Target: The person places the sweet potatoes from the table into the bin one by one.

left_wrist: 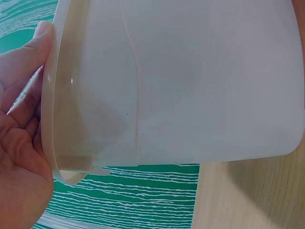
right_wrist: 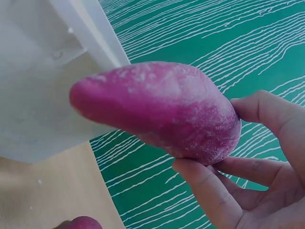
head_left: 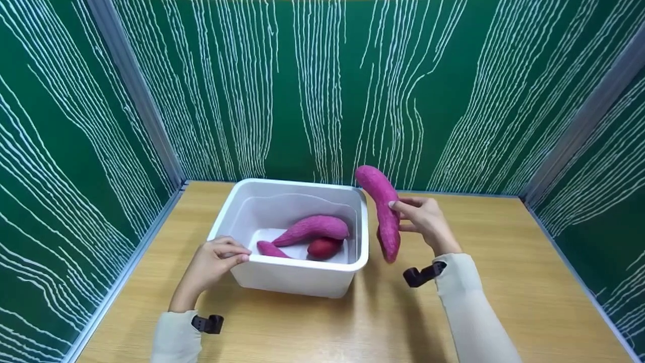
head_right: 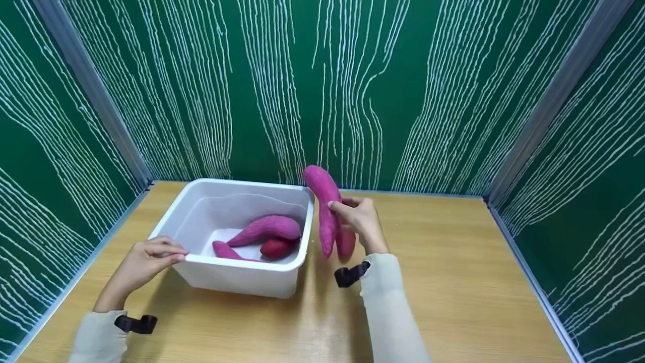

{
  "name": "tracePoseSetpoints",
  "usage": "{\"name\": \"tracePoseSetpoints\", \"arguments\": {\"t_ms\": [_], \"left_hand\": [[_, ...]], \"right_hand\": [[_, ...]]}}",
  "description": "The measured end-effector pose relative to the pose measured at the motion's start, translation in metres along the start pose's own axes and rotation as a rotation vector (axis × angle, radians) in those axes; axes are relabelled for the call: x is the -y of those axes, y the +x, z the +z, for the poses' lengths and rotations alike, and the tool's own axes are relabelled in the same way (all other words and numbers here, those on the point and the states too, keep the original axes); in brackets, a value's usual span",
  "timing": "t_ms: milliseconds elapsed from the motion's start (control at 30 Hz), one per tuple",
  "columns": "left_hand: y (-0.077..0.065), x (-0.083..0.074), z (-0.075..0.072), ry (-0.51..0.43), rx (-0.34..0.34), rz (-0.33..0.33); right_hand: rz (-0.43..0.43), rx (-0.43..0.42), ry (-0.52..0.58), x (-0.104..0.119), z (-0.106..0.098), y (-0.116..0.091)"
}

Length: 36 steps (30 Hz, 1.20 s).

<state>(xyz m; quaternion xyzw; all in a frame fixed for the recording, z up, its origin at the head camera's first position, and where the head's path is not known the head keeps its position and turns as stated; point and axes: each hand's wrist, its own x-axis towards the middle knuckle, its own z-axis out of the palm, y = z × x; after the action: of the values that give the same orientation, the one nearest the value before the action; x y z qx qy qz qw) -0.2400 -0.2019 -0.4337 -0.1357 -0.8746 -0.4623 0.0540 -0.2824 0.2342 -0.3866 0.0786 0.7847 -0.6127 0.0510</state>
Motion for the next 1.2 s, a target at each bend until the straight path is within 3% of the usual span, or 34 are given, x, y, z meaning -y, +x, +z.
{"name": "tracePoseSetpoints", "arguments": {"t_ms": [533,1200], "left_hand": [[-0.001,-0.001,0.001,0.011,-0.004,-0.024],[-0.002,-0.003,0.001,0.015,0.009,-0.035]], "right_hand": [[-0.022,0.038,-0.045,0.017,0.015,0.001],[0.018,0.093,0.043,0.035,0.045,0.005]]}}
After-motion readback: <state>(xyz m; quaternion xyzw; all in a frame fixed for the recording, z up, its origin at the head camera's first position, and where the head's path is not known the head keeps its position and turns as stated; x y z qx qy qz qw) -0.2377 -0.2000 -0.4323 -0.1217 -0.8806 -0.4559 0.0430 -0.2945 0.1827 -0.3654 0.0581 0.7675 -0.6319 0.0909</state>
